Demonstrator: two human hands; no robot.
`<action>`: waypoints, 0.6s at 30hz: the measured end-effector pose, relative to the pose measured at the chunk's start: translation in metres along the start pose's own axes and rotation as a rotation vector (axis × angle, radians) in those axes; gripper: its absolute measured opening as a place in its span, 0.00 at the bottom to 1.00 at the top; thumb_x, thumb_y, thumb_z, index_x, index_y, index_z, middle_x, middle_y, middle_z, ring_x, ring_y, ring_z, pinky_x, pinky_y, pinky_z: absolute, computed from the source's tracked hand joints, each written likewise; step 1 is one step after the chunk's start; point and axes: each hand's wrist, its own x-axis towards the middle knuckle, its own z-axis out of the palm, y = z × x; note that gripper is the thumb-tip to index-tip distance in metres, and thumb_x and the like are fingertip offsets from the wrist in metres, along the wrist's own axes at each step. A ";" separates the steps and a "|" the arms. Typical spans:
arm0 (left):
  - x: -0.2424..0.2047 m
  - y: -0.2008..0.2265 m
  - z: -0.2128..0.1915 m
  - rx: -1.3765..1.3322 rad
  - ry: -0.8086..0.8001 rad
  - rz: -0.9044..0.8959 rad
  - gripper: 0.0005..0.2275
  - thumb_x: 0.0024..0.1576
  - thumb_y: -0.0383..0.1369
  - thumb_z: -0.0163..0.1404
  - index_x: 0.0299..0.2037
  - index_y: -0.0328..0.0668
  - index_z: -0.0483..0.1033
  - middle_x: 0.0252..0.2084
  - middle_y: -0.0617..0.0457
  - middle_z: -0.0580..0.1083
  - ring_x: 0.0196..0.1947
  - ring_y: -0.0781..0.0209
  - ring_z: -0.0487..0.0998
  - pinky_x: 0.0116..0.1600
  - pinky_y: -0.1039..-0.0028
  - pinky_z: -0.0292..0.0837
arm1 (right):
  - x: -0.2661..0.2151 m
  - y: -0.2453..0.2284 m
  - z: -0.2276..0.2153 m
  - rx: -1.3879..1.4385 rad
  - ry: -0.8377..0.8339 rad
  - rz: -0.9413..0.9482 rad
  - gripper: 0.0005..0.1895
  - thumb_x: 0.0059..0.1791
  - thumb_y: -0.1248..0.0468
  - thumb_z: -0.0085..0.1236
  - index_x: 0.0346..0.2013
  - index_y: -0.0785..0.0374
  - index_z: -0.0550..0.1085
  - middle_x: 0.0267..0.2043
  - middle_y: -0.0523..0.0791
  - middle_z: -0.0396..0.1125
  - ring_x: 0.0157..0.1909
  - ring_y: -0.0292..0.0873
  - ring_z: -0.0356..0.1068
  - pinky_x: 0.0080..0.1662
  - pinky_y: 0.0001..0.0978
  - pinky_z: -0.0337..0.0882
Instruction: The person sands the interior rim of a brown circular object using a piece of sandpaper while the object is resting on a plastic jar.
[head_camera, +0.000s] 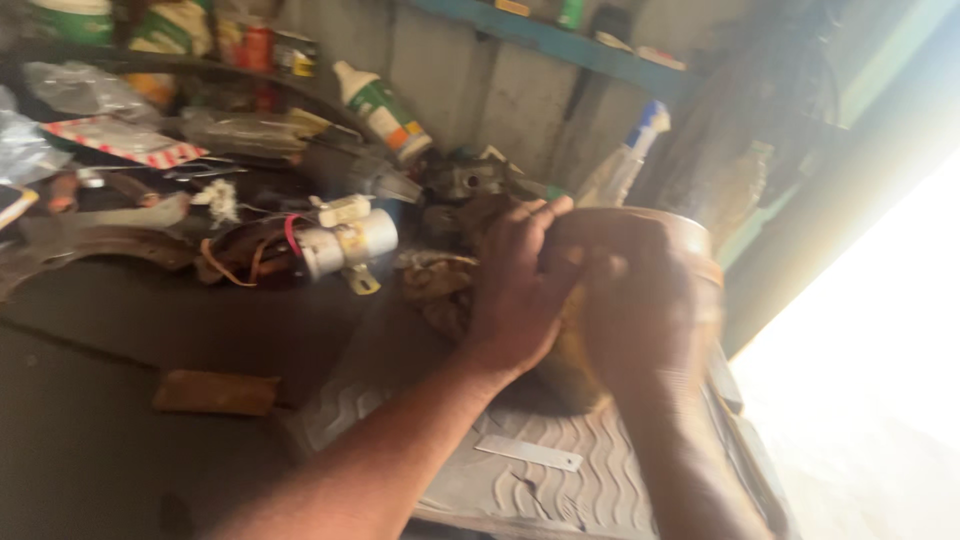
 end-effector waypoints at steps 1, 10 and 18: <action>0.000 -0.001 -0.001 -0.002 -0.010 -0.017 0.21 0.64 0.39 0.49 0.65 0.38 0.70 0.64 0.40 0.69 0.68 0.43 0.66 0.73 0.56 0.57 | -0.006 -0.001 0.001 0.051 0.077 -0.040 0.11 0.51 0.57 0.59 0.40 0.61 0.79 0.40 0.51 0.74 0.39 0.53 0.75 0.43 0.46 0.73; 0.000 0.003 -0.003 -0.023 -0.025 -0.029 0.21 0.64 0.38 0.50 0.65 0.38 0.69 0.65 0.39 0.68 0.68 0.42 0.64 0.72 0.57 0.56 | -0.014 -0.002 -0.003 0.191 0.279 -0.164 0.08 0.50 0.63 0.56 0.41 0.59 0.78 0.41 0.47 0.75 0.40 0.50 0.76 0.42 0.42 0.74; -0.002 0.000 -0.003 -0.025 -0.023 -0.011 0.21 0.63 0.38 0.50 0.65 0.37 0.69 0.65 0.39 0.69 0.68 0.42 0.66 0.73 0.57 0.57 | -0.008 -0.005 -0.022 0.422 0.153 -0.055 0.09 0.54 0.64 0.50 0.40 0.58 0.79 0.42 0.46 0.75 0.40 0.47 0.77 0.43 0.41 0.75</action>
